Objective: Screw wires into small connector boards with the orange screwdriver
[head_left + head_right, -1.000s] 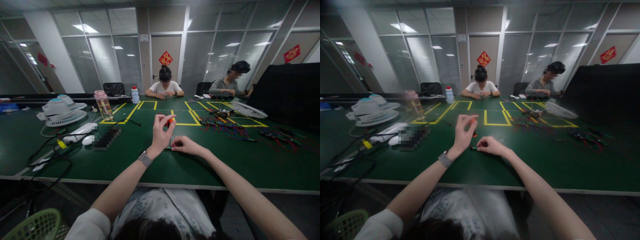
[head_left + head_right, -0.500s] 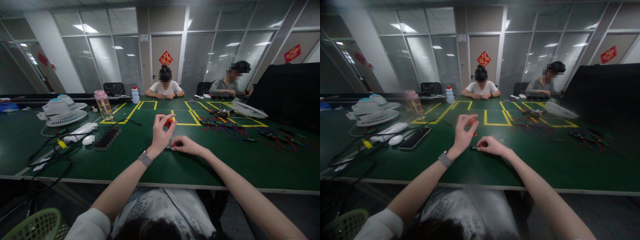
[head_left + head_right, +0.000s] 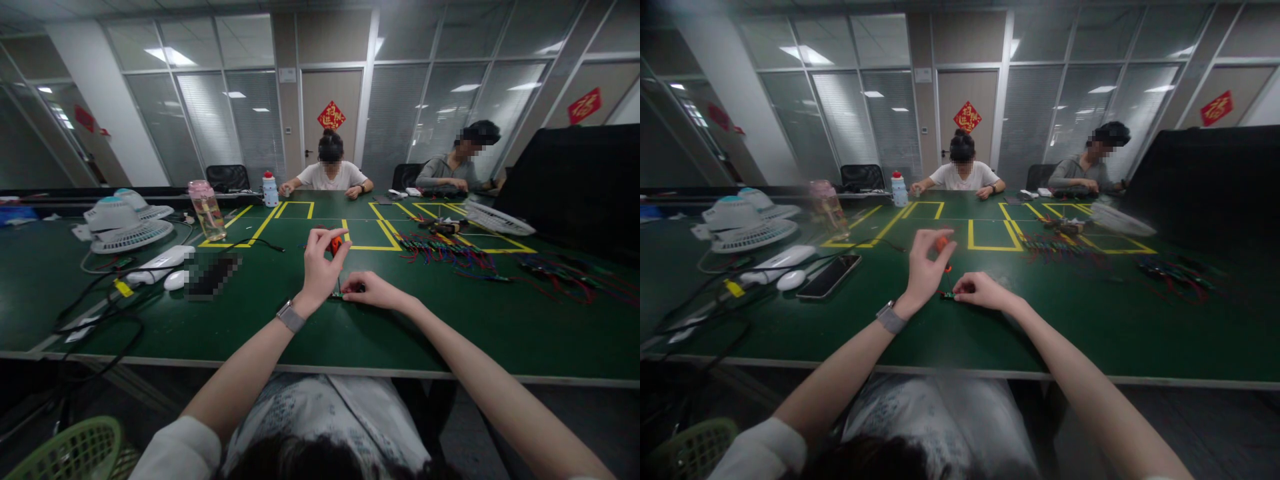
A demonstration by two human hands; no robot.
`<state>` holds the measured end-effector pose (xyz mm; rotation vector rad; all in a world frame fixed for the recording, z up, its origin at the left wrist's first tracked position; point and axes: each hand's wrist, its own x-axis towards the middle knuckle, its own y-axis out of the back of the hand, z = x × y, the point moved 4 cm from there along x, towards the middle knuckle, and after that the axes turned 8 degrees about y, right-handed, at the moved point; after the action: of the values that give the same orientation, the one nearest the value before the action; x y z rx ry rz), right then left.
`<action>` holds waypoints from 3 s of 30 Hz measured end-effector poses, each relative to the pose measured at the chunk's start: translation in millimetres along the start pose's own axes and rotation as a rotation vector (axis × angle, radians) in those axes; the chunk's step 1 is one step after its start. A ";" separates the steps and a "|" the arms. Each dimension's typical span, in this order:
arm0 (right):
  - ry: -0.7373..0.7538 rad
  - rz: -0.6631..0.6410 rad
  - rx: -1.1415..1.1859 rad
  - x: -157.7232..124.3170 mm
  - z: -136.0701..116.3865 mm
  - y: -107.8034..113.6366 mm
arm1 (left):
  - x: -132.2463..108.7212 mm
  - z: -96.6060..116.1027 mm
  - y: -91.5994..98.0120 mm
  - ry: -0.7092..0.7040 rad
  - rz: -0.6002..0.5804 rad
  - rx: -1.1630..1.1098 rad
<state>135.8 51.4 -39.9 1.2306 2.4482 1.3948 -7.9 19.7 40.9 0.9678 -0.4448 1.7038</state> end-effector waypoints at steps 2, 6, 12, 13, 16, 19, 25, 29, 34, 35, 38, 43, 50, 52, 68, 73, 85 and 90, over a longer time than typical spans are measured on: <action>0.000 -0.002 0.001 0.1 0.0 -0.2 | 0.0 -0.2 0.0 0.004 -0.011 -0.011; 0.003 -0.005 0.016 0.2 -0.1 -0.3 | -0.5 -3.7 -3.1 0.017 -0.073 -0.093; -0.002 -0.007 0.004 0.2 -0.3 -0.1 | -0.7 -3.0 -2.1 0.026 -0.025 -0.072; -0.001 -0.007 0.005 0.1 -0.3 -0.1 | -0.5 -1.7 -0.9 0.017 -0.006 -0.043; 0.005 0.001 0.004 -0.1 0.1 0.0 | -0.1 -0.4 1.6 0.018 0.025 0.003; 0.008 0.002 -0.010 -0.1 1.7 -0.1 | -0.2 -2.6 -0.9 0.017 -0.029 -0.052; 0.009 -0.003 -0.004 0.2 3.1 -0.9 | -0.7 -7.7 -6.0 0.048 -0.075 -0.120; 0.004 0.005 -0.005 0.0 1.7 -0.4 | -0.5 -2.1 -1.7 0.005 -0.006 -0.030; 0.007 0.000 -0.003 -0.1 1.1 -0.2 | -0.8 -2.2 -1.0 0.000 -0.031 -0.026; 0.010 0.001 -0.003 -0.1 1.2 -0.1 | -0.8 -3.0 -2.1 0.000 -0.051 -0.047; 0.014 0.003 -0.009 -0.1 1.4 0.2 | -0.8 -4.5 -4.4 0.008 -0.079 -0.102; 0.015 0.004 -0.002 -0.2 0.5 0.4 | -0.8 1.3 -1.8 -0.038 -0.012 -0.034; 0.022 0.005 0.004 0.0 1.2 -0.2 | -1.1 -1.5 -3.9 -0.013 -0.078 -0.093; 0.022 0.002 0.006 0.1 1.5 -0.4 | -1.3 -3.6 -5.4 0.007 -0.096 -0.128; 0.005 0.004 0.004 -0.3 1.2 0.2 | -0.6 -1.2 -2.8 0.007 -0.070 -0.144; 0.008 -0.005 -0.001 -0.1 1.1 0.2 | -0.2 2.2 1.1 -0.024 0.021 -0.027; 0.004 -0.012 -0.010 -0.2 -0.6 0.5 | -0.6 -3.9 -3.2 0.009 -0.034 -0.088; 0.004 -0.004 -0.006 0.0 -0.1 0.5 | 0.0 -1.2 0.4 0.012 0.005 -0.024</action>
<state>136.0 51.5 -39.5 1.2219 2.4459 1.4036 -8.8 20.4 40.3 0.9391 -0.4597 1.7044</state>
